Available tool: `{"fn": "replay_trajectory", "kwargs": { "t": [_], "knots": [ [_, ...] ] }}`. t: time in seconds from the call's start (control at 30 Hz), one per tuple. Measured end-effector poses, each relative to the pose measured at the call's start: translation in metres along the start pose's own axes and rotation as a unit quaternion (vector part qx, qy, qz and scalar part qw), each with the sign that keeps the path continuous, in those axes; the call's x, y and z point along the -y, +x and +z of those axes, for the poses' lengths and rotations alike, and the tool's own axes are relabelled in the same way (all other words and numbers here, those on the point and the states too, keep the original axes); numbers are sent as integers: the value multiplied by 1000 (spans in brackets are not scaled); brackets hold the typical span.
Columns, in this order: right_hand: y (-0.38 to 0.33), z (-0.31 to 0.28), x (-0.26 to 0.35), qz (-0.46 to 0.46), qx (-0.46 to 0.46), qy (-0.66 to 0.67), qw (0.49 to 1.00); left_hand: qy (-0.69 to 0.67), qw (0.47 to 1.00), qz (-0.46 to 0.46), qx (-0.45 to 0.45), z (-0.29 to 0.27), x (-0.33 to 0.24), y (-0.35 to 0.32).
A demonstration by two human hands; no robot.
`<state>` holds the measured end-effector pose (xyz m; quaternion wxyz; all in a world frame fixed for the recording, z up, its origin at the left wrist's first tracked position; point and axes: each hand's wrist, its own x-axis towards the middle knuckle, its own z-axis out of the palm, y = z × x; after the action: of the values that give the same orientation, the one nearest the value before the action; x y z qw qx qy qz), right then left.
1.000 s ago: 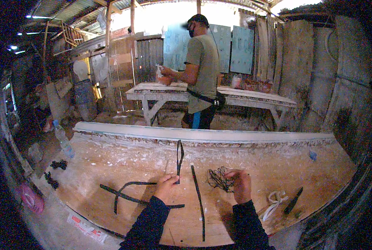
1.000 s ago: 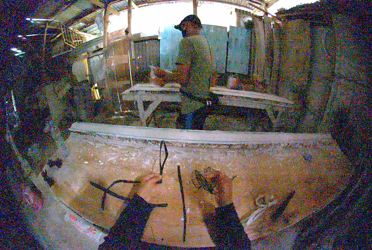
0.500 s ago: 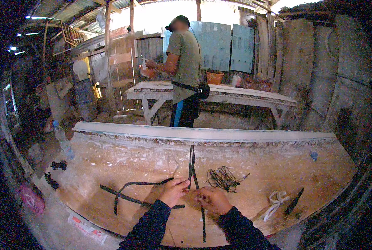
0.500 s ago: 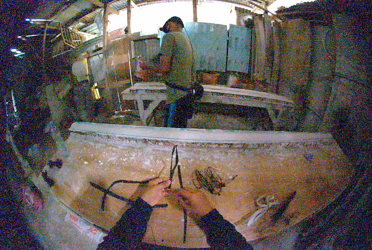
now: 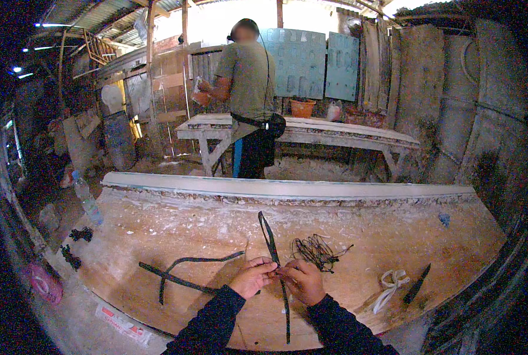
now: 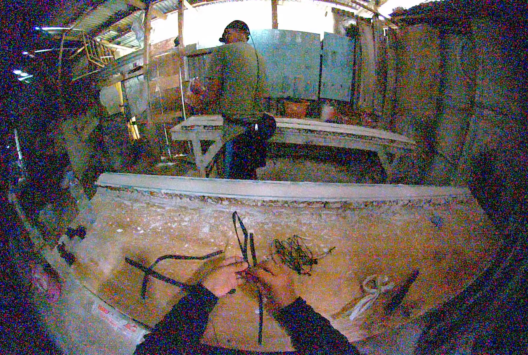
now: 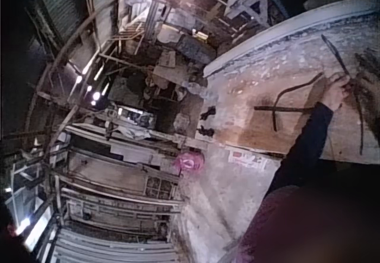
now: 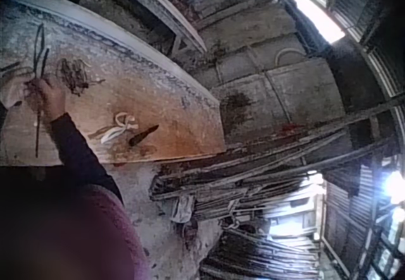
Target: The person ties black cords together by hand on a wooden workbench. A coworker in the background sands a long white object on a separate table.
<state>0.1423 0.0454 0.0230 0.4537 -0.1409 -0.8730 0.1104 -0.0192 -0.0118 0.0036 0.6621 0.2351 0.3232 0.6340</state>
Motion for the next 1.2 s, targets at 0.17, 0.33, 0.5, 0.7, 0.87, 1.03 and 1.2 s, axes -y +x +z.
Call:
{"fn": "replay_trajectory", "kwargs": {
  "t": [0.17,0.33,0.5,0.7,0.87,1.03,1.2],
  "knots": [
    [-3,6,3,91,-15,112,989,-9,998,48,33,1,3,-1],
    [-11,17,-4,313,-61,369,873,13,997,81,-14,1,9,5],
    [-10,21,-10,379,-91,531,753,92,990,103,9,4,7,5],
    [-9,16,-6,377,-50,508,773,142,982,126,-11,6,2,4],
    [-15,20,-14,325,-10,378,867,162,973,164,-4,6,0,3],
    [-20,25,-21,326,26,328,886,198,967,158,-37,9,1,0],
    [-17,25,-16,325,17,387,863,222,961,161,-20,12,0,-1]
  ]
}}
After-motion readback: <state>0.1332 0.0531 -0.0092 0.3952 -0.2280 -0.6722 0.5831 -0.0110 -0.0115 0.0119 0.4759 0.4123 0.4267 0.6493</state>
